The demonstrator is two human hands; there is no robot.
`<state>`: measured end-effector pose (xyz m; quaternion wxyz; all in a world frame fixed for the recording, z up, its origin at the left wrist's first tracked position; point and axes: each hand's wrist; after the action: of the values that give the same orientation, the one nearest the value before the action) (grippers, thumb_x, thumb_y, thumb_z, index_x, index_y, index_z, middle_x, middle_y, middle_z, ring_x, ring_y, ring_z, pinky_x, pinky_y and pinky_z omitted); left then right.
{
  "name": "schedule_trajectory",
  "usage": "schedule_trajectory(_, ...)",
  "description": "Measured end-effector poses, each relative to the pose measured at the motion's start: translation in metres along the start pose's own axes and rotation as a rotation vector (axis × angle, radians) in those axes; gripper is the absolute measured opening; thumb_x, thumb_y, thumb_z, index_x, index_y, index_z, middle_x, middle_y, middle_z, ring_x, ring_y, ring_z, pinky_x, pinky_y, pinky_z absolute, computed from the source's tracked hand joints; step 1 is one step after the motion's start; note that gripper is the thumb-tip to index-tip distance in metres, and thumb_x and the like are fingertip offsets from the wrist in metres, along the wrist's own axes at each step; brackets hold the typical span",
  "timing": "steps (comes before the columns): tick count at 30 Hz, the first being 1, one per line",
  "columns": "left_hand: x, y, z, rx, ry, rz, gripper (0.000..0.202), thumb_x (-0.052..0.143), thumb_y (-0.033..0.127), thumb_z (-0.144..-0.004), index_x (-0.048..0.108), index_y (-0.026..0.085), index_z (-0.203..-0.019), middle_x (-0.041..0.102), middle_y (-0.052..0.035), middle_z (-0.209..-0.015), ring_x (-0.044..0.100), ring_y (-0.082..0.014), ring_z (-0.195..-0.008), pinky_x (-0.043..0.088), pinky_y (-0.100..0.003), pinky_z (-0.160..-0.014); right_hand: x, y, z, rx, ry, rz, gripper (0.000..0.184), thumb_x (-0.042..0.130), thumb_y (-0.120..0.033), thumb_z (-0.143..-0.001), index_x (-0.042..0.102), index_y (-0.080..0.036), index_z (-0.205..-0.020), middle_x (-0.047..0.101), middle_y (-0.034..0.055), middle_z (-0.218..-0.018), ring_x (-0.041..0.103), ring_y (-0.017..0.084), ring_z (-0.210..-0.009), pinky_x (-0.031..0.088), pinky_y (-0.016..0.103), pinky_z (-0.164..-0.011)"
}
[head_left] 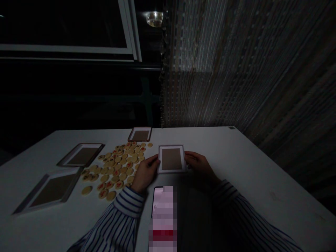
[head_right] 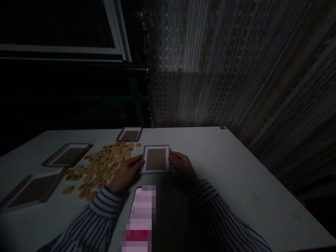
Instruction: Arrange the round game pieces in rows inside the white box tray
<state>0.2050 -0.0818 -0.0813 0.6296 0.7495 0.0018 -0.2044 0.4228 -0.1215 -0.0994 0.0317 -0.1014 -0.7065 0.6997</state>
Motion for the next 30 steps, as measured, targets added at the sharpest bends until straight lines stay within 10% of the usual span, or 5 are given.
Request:
schedule_trajectory(19, 0.003, -0.009, -0.001, 0.044, -0.032, -0.165, 0.039, 0.045, 0.03, -0.075, 0.058, 0.013, -0.108, 0.062, -0.0063, -0.106, 0.056, -0.0205, -0.098, 0.039, -0.034, -0.088, 0.003, -0.013, 0.012, -0.088, -0.103, 0.249, 0.038, 0.044, -0.03, -0.076, 0.056, -0.013, -0.108, 0.062, 0.0011, -0.065, 0.055, 0.012, -0.058, 0.041, 0.021, -0.051)
schedule_trajectory(30, 0.003, -0.01, 0.0, 0.046, -0.015, -0.29, 0.037, 0.042, 0.03, -0.076, 0.059, 0.016, -0.105, 0.063, -0.0054, -0.104, 0.057, -0.0202, -0.096, 0.041, -0.031, -0.086, 0.002, -0.009, 0.012, -0.201, -0.129, 0.315, 0.039, 0.039, -0.027, -0.078, 0.053, -0.015, -0.113, 0.062, 0.0068, -0.101, 0.06, 0.017, -0.082, 0.046, 0.027, -0.071)
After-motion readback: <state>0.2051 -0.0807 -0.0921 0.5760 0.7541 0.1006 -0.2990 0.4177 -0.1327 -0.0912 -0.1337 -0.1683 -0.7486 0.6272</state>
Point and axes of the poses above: each hand's wrist, its own z-axis away from the middle knuckle, its own x-axis out of the palm, y = z × x
